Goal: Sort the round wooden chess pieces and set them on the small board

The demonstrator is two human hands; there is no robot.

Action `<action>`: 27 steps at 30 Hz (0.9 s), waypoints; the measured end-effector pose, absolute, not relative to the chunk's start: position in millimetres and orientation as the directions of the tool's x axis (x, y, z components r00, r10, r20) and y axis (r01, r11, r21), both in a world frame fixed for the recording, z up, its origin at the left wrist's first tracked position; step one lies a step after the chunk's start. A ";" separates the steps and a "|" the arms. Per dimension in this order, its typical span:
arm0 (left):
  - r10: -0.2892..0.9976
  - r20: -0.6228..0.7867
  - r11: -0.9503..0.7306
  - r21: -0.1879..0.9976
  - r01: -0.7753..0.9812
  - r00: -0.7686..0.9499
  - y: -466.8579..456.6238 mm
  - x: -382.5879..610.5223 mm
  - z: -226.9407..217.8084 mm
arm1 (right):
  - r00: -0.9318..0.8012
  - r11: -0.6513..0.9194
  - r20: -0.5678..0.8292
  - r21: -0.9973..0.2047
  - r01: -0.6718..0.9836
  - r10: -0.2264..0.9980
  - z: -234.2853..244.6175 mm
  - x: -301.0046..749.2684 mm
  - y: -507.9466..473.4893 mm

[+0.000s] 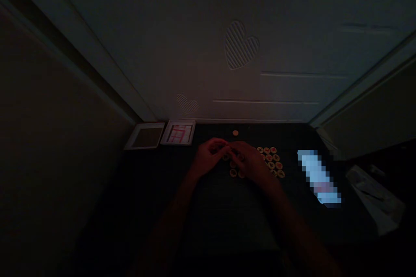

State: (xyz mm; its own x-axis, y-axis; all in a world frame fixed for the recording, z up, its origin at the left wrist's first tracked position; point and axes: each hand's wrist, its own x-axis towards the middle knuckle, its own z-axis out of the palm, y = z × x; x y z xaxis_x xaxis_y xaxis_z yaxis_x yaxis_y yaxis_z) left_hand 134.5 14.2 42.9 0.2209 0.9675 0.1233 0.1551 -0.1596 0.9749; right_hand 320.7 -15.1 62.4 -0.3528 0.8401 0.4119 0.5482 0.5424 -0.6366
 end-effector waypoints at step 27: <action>0.946 0.062 -0.115 0.982 0.149 0.318 6.1 139.2 53.3 | -0.228 0.466 0.409 -0.717 0.518 0.884 58.4 320.0 -26.4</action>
